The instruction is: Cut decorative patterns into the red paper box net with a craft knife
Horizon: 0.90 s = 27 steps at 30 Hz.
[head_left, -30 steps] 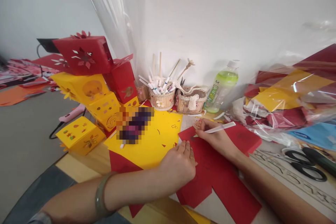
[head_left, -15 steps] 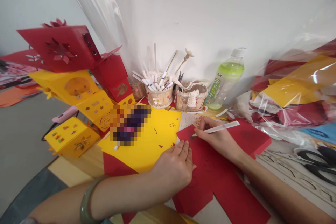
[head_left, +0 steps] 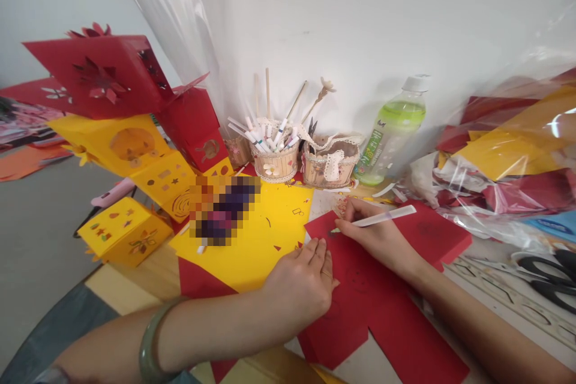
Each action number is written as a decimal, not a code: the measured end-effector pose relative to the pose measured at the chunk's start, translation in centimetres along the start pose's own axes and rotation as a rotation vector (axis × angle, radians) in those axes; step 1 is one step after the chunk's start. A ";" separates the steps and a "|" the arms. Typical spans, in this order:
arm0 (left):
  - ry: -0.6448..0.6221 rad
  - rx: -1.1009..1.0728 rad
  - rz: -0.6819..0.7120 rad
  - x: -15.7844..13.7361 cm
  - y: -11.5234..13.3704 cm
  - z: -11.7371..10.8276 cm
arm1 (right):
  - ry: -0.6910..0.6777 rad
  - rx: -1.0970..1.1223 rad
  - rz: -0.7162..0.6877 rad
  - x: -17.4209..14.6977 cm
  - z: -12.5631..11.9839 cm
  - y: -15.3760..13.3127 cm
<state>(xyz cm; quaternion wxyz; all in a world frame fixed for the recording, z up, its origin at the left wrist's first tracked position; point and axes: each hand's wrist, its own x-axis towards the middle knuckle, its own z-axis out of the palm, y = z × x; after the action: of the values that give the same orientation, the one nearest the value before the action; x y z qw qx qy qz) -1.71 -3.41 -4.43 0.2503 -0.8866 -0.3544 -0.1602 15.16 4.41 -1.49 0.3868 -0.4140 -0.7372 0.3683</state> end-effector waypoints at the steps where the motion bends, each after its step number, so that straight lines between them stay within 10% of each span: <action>1: 0.006 0.004 0.000 0.0 0.0 0.0 | -0.003 0.000 -0.004 0.0 0.1 0.0; 27: 0.028 0.004 0.009 -0.1 -0.1 -0.1 | -0.026 0.000 -0.007 0.0 0.0 0.1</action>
<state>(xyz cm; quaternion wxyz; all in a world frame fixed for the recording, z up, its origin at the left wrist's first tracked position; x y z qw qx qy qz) -1.85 -3.43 -4.36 0.2576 -0.8853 -0.3474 -0.1709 15.17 4.46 -1.60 0.3783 -0.4065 -0.7437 0.3722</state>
